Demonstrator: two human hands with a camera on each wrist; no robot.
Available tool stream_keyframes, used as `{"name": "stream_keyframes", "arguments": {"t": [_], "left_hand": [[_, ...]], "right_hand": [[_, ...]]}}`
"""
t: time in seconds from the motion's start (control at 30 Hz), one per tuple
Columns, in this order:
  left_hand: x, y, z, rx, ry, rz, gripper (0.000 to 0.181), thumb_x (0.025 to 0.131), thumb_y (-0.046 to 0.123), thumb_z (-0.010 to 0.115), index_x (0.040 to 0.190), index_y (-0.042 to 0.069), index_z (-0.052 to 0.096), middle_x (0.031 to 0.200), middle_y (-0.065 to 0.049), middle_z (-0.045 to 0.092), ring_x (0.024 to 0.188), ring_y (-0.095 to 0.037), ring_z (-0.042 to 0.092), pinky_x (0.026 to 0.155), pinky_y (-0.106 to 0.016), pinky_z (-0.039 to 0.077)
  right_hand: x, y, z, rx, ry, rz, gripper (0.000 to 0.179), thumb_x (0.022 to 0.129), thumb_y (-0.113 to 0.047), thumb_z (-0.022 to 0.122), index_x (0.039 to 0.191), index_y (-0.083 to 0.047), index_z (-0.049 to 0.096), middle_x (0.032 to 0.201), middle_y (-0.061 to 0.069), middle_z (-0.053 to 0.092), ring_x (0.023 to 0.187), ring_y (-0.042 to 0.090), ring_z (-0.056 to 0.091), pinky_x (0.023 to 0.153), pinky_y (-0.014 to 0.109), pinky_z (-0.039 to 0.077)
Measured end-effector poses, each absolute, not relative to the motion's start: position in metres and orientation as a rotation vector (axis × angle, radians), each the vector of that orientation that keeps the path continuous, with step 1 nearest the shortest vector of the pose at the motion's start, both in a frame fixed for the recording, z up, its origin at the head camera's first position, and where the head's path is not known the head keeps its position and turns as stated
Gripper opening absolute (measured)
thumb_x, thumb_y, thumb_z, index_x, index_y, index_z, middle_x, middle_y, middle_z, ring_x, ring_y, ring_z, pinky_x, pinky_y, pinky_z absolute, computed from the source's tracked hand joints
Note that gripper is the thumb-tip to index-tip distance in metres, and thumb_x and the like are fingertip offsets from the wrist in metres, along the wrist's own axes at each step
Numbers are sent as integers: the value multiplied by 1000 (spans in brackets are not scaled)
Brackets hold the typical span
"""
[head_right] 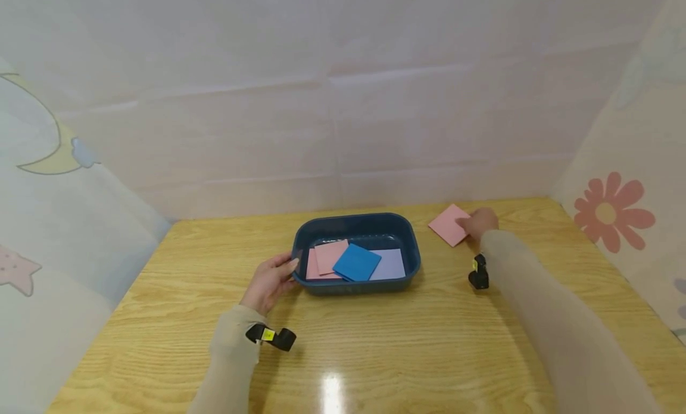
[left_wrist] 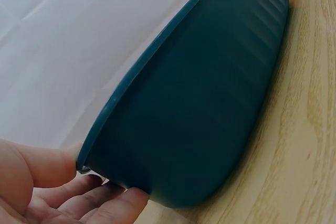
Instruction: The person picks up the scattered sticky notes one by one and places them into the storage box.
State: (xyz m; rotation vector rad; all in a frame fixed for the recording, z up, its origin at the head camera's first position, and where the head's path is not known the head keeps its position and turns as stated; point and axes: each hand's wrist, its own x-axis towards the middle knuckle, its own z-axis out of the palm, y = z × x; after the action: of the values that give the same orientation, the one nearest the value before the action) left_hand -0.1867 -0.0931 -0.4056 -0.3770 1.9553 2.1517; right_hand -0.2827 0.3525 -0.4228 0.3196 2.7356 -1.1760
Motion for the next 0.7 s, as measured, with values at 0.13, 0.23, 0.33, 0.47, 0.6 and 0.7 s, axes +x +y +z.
{"name": "stream_keyframes", "arguments": {"t": [0.13, 0.23, 0.33, 0.47, 0.6, 0.7], "left_hand": [[-186, -93, -406, -381, 1956, 2152, 40, 100, 6, 53, 138, -6, 49, 136, -25, 52, 114, -29, 56, 96, -44, 48], [-186, -93, -406, -376, 1959, 2156, 40, 100, 5, 53, 137, -7, 49, 136, -25, 52, 113, -29, 56, 95, -44, 49], [-186, -93, -407, -377, 1957, 2160, 40, 100, 5, 53, 137, -7, 49, 136, -25, 52, 113, -28, 56, 94, -43, 49], [-186, -94, -407, -386, 1951, 2160, 39, 100, 5, 53, 137, -6, 49, 135, -25, 53, 113, -29, 56, 95, -44, 48], [-186, -94, -406, -393, 1952, 2157, 39, 100, 5, 53, 137, -5, 50, 135, -24, 53, 116, -30, 56, 96, -43, 48], [-186, -94, -406, -391, 1956, 2155, 39, 100, 5, 53, 137, -6, 50, 135, -24, 53, 117, -31, 55, 94, -42, 49]], "right_hand": [[-283, 355, -419, 396, 2615, -1355, 62, 97, -21, 57, 134, 24, 35, 132, 40, 42, 74, 10, 59, 64, 25, 55], [-282, 356, -416, 426, 2529, -1442, 62, 98, -20, 54, 137, 22, 32, 132, 37, 41, 72, 6, 54, 64, 24, 55], [-280, 356, -414, 445, 2469, -1523, 60, 99, -18, 53, 139, 20, 31, 127, 32, 44, 70, 5, 55, 65, 26, 56], [-279, 355, -415, 466, 2448, -1587, 57, 100, -17, 51, 140, 19, 31, 118, 24, 48, 68, 4, 54, 66, 27, 56], [-278, 356, -416, 477, 2462, -1604, 53, 100, -16, 50, 138, 18, 35, 109, 18, 51, 69, 4, 53, 65, 26, 56], [-278, 357, -417, 492, 2456, -1622, 50, 101, -15, 50, 136, 18, 37, 101, 12, 52, 68, 6, 53, 64, 25, 56]]}}
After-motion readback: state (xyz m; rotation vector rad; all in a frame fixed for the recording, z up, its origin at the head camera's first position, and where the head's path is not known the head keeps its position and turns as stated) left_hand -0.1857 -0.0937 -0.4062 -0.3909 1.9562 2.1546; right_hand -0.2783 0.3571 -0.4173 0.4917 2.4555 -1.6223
